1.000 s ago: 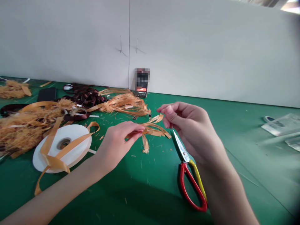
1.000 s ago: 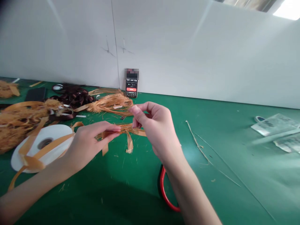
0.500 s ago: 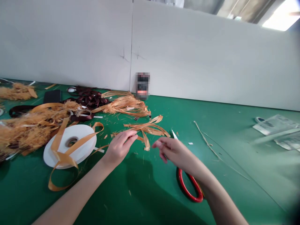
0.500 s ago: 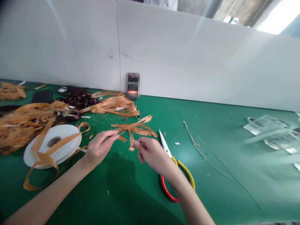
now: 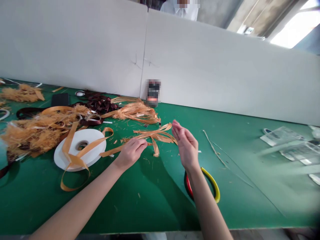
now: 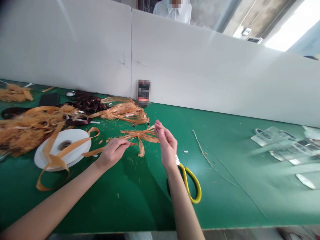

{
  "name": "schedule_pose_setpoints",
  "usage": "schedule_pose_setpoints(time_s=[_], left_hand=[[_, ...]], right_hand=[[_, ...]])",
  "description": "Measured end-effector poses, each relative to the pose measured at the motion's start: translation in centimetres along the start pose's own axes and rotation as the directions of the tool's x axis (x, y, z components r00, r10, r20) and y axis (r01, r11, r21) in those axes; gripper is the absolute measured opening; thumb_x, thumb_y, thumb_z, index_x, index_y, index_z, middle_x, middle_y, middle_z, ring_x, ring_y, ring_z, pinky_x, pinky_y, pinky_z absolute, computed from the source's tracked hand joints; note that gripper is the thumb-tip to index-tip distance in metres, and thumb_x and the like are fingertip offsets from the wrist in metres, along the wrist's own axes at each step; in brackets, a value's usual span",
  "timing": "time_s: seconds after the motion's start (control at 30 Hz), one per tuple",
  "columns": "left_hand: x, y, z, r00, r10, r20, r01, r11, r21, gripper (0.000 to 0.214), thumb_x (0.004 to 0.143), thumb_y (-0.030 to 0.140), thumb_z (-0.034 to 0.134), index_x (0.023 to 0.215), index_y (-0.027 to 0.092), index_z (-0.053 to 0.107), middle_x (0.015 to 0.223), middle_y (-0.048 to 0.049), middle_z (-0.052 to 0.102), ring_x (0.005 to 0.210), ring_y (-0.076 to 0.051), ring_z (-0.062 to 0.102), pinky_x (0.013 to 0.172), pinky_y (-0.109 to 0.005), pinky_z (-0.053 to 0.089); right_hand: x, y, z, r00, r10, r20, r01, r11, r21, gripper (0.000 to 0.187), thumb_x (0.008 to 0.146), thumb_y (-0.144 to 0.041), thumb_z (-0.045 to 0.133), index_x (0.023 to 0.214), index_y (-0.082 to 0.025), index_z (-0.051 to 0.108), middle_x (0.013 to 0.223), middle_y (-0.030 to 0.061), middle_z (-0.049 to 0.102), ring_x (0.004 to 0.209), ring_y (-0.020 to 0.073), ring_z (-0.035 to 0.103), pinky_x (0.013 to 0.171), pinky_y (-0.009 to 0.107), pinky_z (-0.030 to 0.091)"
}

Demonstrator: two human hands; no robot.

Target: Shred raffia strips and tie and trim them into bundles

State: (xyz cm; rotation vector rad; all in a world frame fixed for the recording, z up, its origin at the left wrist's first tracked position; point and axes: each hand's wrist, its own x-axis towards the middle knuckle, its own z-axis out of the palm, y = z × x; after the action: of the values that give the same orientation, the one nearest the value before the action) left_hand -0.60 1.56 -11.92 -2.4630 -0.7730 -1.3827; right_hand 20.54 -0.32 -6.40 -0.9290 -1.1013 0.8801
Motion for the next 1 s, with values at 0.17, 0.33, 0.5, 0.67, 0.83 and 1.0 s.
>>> schedule_pose_setpoints(time_s=[0.17,0.33,0.5,0.67,0.83,1.0], left_hand=[[0.3,0.2,-0.2,0.999,0.041,0.017,-0.042,0.998,0.036,0.011,0.089,0.008,0.054,0.095,0.015,0.059,0.085,-0.0045,0.066,0.072,-0.016,0.062,0.071,-0.029,0.052],[0.5,0.1,-0.1,0.998,0.060,0.014,-0.060,0.998,0.028,0.009,0.089,0.008,0.055,0.091,0.016,0.058,0.084,-0.0032,0.065,0.072,-0.014,0.062,0.071,-0.027,0.052],[0.4,-0.2,0.2,1.000,0.007,-0.015,-0.007,0.999,0.051,0.009,0.089,0.009,0.054,0.089,0.017,0.058,0.086,-0.0041,0.065,0.077,-0.015,0.064,0.073,-0.028,0.053],[-0.1,-0.6,0.7,0.996,-0.075,-0.039,0.077,0.995,0.059,0.008,0.089,0.010,0.056,0.089,0.018,0.059,0.089,-0.0042,0.064,0.080,-0.015,0.064,0.075,-0.029,0.054],[-0.2,-1.1,0.8,0.982,-0.170,-0.077,0.174,0.984,0.038,0.010,0.088,0.009,0.057,0.090,0.019,0.060,0.094,-0.0041,0.060,0.080,-0.014,0.063,0.076,-0.028,0.055],[-0.1,-1.5,0.7,0.944,-0.308,-0.122,0.313,0.949,0.029,0.012,0.088,0.008,0.055,0.088,0.018,0.060,0.099,-0.0048,0.054,0.072,-0.011,0.061,0.068,-0.026,0.055]], right_hand=[[-0.7,2.3,-0.2,0.966,-0.177,0.190,0.259,0.690,-0.676,0.018,0.084,-0.033,0.062,0.096,-0.021,0.068,0.158,0.0070,0.022,0.142,0.0289,0.030,0.116,0.049,0.026],[-1.2,1.6,-0.2,0.996,0.080,-0.029,-0.085,0.933,-0.348,0.048,0.088,-0.049,0.052,0.050,-0.022,0.047,0.150,0.0063,0.042,0.137,0.0291,0.040,0.113,0.047,0.029],[-1.3,-0.3,-0.1,0.936,0.319,0.151,-0.328,0.944,0.043,0.064,0.094,-0.057,0.029,0.042,-0.022,0.039,0.115,0.0085,0.071,0.099,0.0214,0.067,0.088,0.040,0.050],[-1.5,-0.5,0.0,0.860,0.455,0.229,-0.492,0.860,0.139,0.055,0.092,-0.055,0.037,0.068,-0.019,0.071,0.104,0.0098,0.073,0.045,0.0066,0.038,0.049,0.026,0.034],[-1.9,0.6,0.1,0.881,0.415,0.226,-0.397,0.909,-0.122,0.034,0.085,-0.029,0.043,0.088,-0.016,0.075,0.086,0.0079,0.073,0.048,0.0094,0.026,0.049,0.028,0.018],[-2.2,0.6,0.0,0.796,0.469,0.383,-0.421,0.883,-0.208,0.038,0.081,-0.027,0.042,0.080,-0.010,0.076,0.054,0.0036,0.056,0.049,0.0105,0.032,0.051,0.028,0.016]])
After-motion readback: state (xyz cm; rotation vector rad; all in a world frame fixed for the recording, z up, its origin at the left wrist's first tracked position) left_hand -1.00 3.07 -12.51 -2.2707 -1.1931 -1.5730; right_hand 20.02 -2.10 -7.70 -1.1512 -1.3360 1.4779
